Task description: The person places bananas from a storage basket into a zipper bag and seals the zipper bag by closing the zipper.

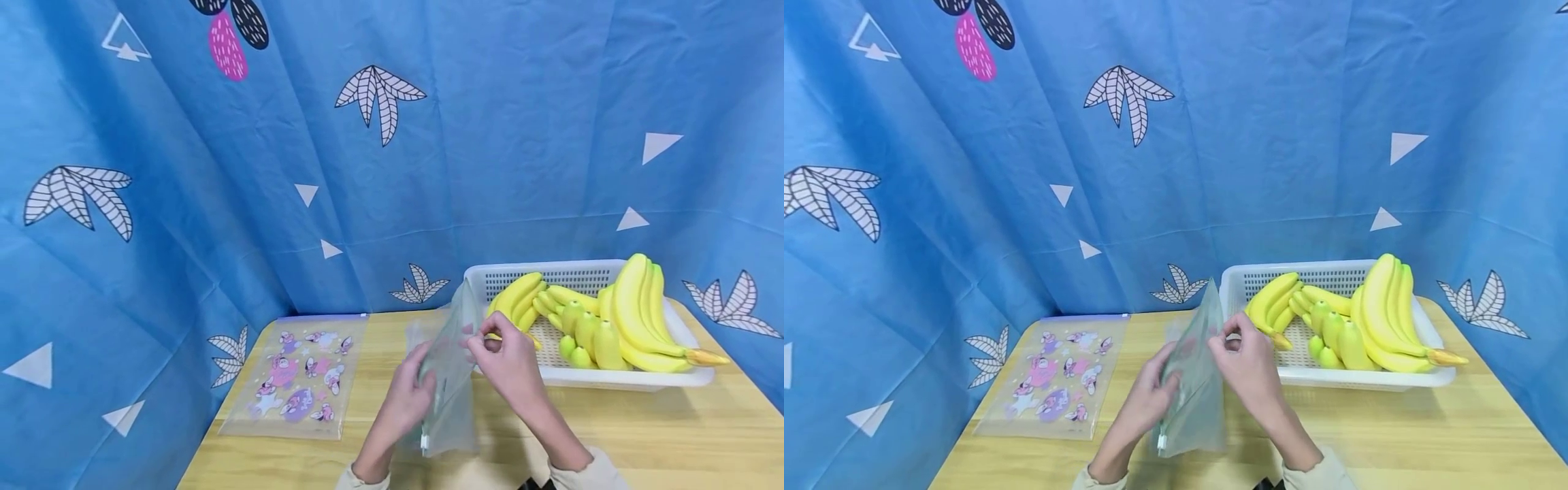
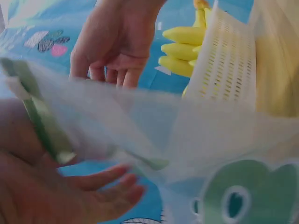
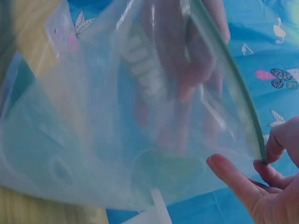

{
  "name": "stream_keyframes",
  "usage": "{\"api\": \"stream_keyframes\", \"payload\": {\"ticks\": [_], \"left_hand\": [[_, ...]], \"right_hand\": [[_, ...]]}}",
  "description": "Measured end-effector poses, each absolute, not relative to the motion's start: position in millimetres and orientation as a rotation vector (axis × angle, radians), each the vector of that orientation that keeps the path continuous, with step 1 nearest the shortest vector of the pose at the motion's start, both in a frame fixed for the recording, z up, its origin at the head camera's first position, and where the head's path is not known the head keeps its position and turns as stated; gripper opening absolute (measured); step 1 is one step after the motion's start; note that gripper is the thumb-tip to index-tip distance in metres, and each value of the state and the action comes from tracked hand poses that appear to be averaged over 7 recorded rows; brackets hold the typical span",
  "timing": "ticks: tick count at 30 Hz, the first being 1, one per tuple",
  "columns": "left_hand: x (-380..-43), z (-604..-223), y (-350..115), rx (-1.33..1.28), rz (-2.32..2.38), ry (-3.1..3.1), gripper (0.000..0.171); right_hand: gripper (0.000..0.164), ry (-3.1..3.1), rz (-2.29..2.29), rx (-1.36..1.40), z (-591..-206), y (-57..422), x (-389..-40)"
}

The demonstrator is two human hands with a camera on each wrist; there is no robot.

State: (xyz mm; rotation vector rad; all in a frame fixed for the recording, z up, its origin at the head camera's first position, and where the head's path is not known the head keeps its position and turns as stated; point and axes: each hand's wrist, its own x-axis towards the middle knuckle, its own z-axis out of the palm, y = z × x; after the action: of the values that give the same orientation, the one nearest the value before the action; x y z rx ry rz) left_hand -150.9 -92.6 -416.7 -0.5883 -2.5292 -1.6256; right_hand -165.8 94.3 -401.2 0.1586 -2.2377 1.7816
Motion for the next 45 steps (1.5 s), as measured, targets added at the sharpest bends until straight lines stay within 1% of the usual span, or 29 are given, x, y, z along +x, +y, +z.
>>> {"api": "stream_keyframes", "payload": {"ticks": [4,7,13,19,24,26,30,34,38,40,42,45], "left_hand": [[-157,-415,-94,-0.422,-1.864,-2.298,0.041],[-160,-409,-95,-0.378,-1.830,-2.214,0.036],[-155,-392,-96,-0.455,-1.613,-1.993,0.038],[-144,-373,-97,-0.516,-1.456,-1.775,0.042],[-147,-373,-92,-0.561,-1.263,-1.855,0.038],[-150,-377,-92,-0.535,-1.220,-1.895,0.037],[-156,-384,-96,-0.452,-1.230,-1.875,0.036],[-161,-391,-96,-0.389,-1.286,-1.830,0.036],[-160,-386,-92,-0.359,-1.329,-1.745,0.034],[-159,-383,-91,-0.355,-1.337,-1.698,0.033],[-157,-382,-90,-0.357,-1.355,-1.689,0.032],[-160,-391,-87,-0.362,-1.393,-1.787,0.032]], "right_hand": [[0.011,-2.227,1.789,0.144,-404,95,-165],[0.017,-2.223,1.781,0.166,-407,91,-164],[0.025,-2.155,1.920,0.204,-414,84,-164],[0.041,-2.191,1.995,0.191,-419,78,-163],[0.048,-1.985,2.331,0.298,-408,62,-170],[0.052,-1.932,2.381,0.325,-402,56,-173],[0.062,-2.006,2.245,0.305,-393,55,-168],[0.073,-2.171,1.971,0.249,-392,66,-154],[0.081,-2.300,1.605,0.228,-396,81,-146],[0.085,-2.317,1.500,0.228,-399,86,-145],[0.085,-2.300,1.542,0.262,-404,85,-145],[0.084,-2.210,1.800,0.340,-411,79,-148]]}}
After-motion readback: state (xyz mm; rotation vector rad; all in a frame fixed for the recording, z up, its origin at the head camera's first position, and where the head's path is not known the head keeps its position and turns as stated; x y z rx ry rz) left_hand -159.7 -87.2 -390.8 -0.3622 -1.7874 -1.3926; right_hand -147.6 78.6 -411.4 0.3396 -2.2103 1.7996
